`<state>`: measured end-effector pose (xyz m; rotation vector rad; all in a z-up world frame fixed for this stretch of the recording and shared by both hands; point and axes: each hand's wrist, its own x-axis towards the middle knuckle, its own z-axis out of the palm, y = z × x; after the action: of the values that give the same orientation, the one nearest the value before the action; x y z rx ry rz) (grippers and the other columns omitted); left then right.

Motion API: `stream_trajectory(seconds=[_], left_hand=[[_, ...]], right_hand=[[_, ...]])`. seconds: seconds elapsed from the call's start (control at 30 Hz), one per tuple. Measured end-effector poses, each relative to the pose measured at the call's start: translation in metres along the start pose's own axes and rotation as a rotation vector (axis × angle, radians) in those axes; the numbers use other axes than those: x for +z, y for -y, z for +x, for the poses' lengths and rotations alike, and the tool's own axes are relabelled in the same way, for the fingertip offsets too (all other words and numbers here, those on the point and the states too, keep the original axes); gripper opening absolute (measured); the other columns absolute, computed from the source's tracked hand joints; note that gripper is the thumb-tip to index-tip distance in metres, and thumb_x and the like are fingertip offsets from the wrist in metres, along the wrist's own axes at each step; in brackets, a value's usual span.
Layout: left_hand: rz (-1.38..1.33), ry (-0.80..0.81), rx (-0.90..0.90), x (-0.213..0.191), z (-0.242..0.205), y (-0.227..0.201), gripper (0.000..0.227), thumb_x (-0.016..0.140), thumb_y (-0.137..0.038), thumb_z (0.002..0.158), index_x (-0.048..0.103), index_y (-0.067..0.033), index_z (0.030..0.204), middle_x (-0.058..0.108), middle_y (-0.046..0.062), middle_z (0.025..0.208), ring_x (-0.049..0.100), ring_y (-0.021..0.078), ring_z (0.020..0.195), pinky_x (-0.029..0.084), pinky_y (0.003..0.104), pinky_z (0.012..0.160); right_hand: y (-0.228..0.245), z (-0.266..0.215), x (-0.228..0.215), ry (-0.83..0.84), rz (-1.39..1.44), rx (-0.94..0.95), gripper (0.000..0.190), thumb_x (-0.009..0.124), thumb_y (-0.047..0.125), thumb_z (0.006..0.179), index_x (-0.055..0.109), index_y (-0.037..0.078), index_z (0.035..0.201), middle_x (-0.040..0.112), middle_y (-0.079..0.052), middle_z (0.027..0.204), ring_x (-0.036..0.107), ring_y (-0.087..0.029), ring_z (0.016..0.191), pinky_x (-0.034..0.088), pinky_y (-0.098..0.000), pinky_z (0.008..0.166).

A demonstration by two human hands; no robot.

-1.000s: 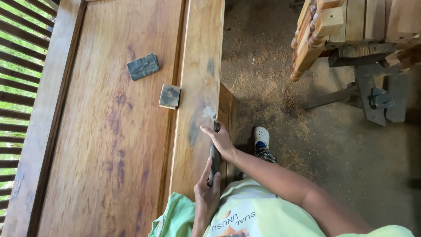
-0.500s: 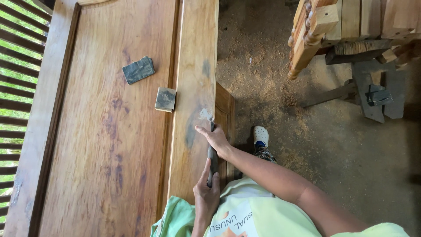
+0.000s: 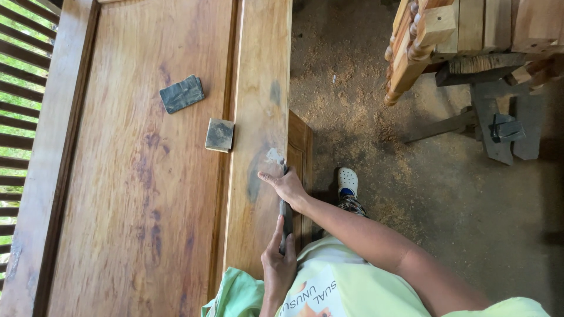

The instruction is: The person is cleaning a wooden furniture surface with a cloth and using a chisel to scrape away imperfections or old material.

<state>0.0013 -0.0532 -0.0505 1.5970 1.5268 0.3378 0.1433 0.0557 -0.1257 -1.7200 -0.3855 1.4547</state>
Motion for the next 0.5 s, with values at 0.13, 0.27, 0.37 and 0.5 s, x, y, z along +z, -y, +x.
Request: stream_trajectory(seconds=[0.13,0.27,0.37,0.5], left_hand=[[-0.014,0.022,-0.013,-0.002,0.004,0.0,0.057,0.066,-0.008,0.09,0.057,-0.0184,0.145,0.082,0.004,0.083,0.057,0.0075,0.052,0.05,0.025,0.049],[0.022,0.037,0.007,-0.004,0.007,-0.001,0.057,0.065,-0.008,0.091,0.057,-0.0167,0.147,0.066,0.004,0.059,0.04,0.0091,0.046,0.039,0.027,0.043],[-0.007,0.029,-0.012,-0.003,0.002,0.0,0.056,0.065,-0.007,0.091,0.058,-0.0167,0.146,0.074,0.003,0.067,0.043,0.0079,0.047,0.04,0.026,0.043],[-0.009,-0.017,0.024,0.0,-0.002,0.001,0.056,0.066,-0.008,0.09,0.058,-0.0184,0.145,0.079,0.004,0.073,0.053,0.0086,0.048,0.045,0.027,0.044]], right_hand=[[-0.006,0.006,0.0,0.036,0.025,-0.025,0.044,0.08,0.045,0.089,0.058,0.012,0.071,0.042,0.005,0.051,0.035,-0.009,0.036,0.038,-0.0242,0.037],[0.0,0.004,-0.001,0.008,0.05,-0.012,0.042,0.082,0.038,0.09,0.06,0.01,0.067,0.046,0.003,0.053,0.037,-0.01,0.039,0.036,-0.0268,0.039],[-0.011,0.008,0.0,-0.005,0.006,-0.002,0.053,0.083,0.039,0.09,0.053,0.014,0.055,0.042,0.004,0.048,0.033,-0.01,0.036,0.033,-0.0276,0.037],[-0.02,0.018,0.001,0.017,0.009,-0.092,0.063,0.081,0.053,0.084,0.039,0.018,0.052,0.036,0.006,0.046,0.032,-0.01,0.034,0.032,-0.0276,0.035]])
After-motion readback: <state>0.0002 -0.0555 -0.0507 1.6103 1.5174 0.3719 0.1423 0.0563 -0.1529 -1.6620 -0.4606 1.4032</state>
